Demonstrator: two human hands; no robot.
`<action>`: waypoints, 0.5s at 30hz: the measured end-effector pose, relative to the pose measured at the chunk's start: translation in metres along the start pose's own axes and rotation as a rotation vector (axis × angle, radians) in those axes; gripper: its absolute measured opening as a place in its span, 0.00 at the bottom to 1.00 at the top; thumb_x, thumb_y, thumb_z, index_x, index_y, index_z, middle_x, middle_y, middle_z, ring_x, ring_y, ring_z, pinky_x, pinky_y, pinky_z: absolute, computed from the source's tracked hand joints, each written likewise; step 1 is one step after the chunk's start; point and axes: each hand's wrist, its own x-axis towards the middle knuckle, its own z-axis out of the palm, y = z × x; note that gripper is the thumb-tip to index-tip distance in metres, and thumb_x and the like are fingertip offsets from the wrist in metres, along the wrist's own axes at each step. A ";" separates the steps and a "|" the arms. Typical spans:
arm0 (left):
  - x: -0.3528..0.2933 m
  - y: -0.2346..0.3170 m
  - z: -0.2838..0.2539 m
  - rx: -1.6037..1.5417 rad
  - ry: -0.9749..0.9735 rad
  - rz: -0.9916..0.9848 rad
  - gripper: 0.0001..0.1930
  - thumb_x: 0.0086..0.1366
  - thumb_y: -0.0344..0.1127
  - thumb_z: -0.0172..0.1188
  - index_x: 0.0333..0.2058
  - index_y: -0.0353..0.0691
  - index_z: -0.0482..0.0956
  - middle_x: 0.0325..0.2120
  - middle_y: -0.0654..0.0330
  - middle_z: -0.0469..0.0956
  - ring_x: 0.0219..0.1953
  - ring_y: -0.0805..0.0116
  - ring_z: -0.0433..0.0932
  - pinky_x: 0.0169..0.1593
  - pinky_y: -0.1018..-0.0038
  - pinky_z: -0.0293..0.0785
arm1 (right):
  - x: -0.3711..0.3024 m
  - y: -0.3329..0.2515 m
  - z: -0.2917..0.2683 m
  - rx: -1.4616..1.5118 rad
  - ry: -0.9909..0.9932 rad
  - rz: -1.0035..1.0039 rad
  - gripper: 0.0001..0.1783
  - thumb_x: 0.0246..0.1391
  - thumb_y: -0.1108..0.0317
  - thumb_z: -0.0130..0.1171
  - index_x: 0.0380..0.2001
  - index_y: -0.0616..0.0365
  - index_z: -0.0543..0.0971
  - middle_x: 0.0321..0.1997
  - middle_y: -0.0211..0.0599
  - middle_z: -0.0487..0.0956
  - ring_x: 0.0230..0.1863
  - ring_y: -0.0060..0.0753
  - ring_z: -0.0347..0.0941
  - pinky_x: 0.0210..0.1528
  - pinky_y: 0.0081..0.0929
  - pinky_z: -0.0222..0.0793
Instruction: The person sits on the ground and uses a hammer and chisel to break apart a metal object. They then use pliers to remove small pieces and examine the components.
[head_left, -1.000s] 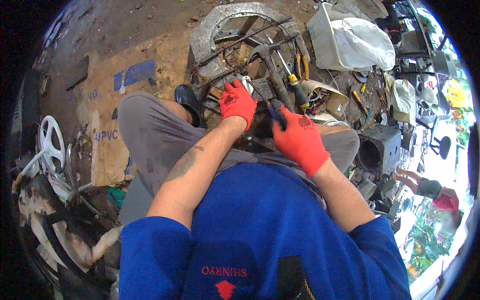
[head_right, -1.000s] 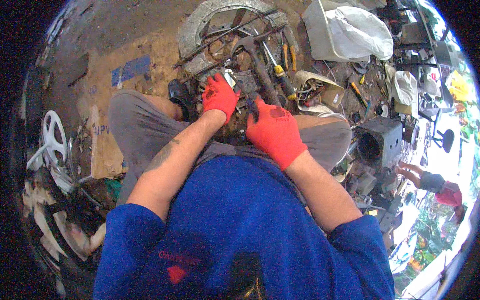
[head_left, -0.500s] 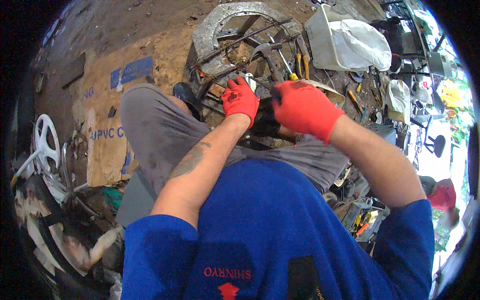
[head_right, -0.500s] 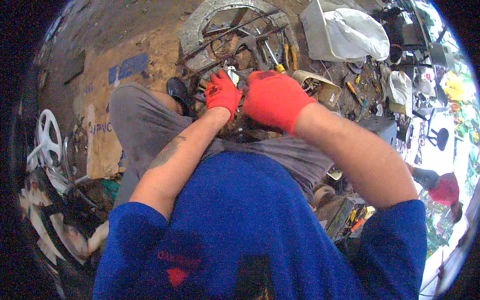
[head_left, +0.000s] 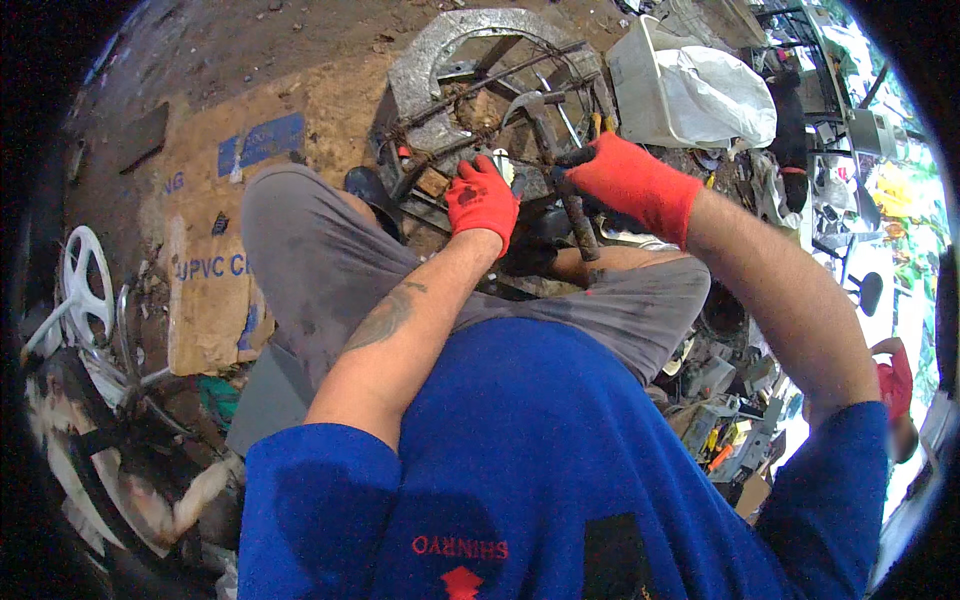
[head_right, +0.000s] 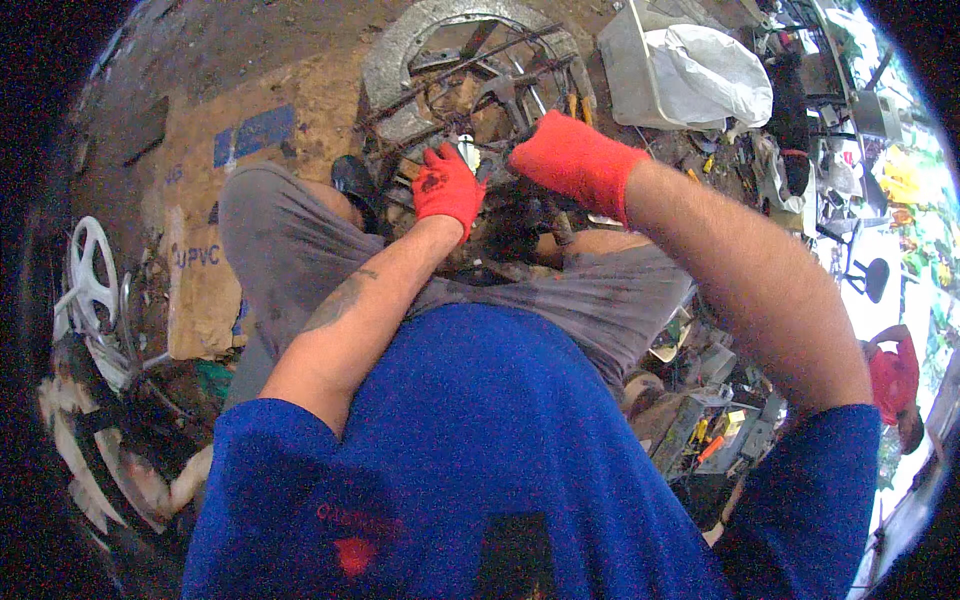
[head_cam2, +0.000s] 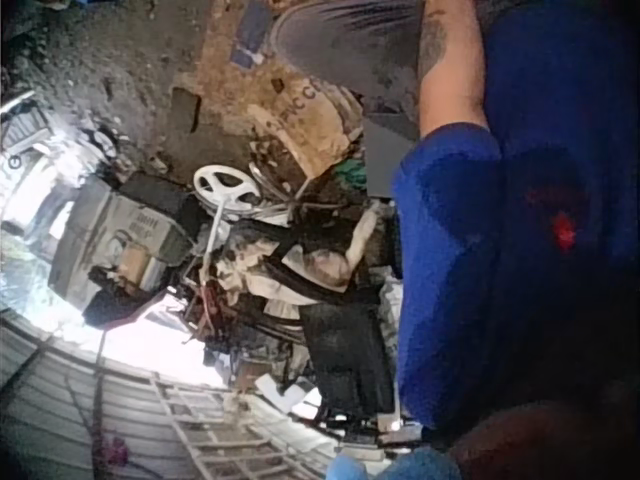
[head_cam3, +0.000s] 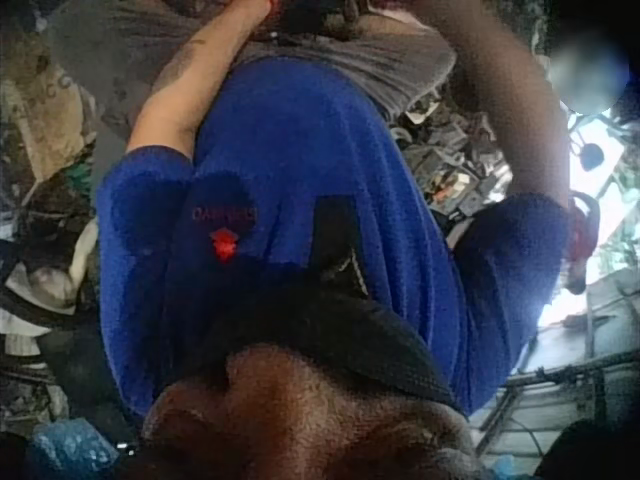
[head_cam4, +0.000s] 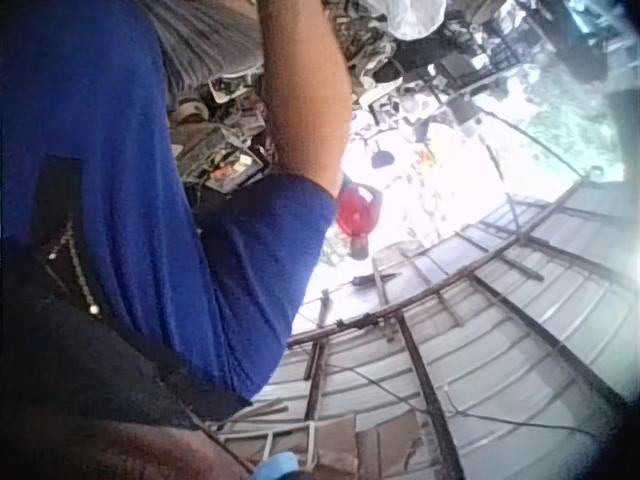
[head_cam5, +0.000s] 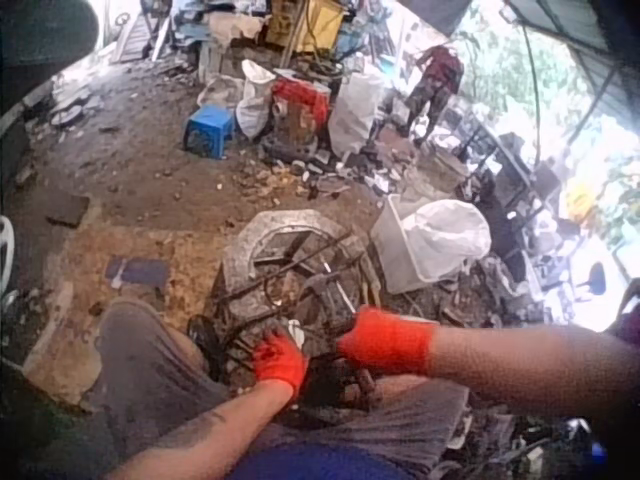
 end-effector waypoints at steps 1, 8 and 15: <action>-0.001 0.000 0.001 -0.011 0.002 -0.001 0.35 0.53 0.51 0.72 0.51 0.37 0.68 0.49 0.46 0.72 0.49 0.50 0.77 0.49 0.59 0.75 | 0.001 -0.002 -0.005 -0.181 0.029 -0.111 0.20 0.54 0.59 0.56 0.40 0.68 0.79 0.36 0.56 0.82 0.37 0.56 0.81 0.41 0.44 0.78; 0.000 -0.001 0.000 -0.064 -0.032 -0.016 0.37 0.54 0.51 0.71 0.54 0.34 0.66 0.52 0.43 0.70 0.51 0.47 0.76 0.50 0.58 0.75 | 0.012 -0.032 -0.037 -0.166 -0.137 -0.070 0.19 0.51 0.60 0.56 0.37 0.67 0.79 0.33 0.53 0.83 0.32 0.46 0.82 0.33 0.38 0.77; -0.001 -0.003 -0.001 0.005 -0.031 0.011 0.38 0.55 0.53 0.70 0.55 0.34 0.66 0.50 0.44 0.71 0.49 0.48 0.77 0.50 0.59 0.75 | 0.060 -0.029 -0.042 -0.759 -0.081 -0.458 0.13 0.48 0.62 0.57 0.34 0.56 0.82 0.28 0.48 0.82 0.29 0.47 0.81 0.31 0.39 0.76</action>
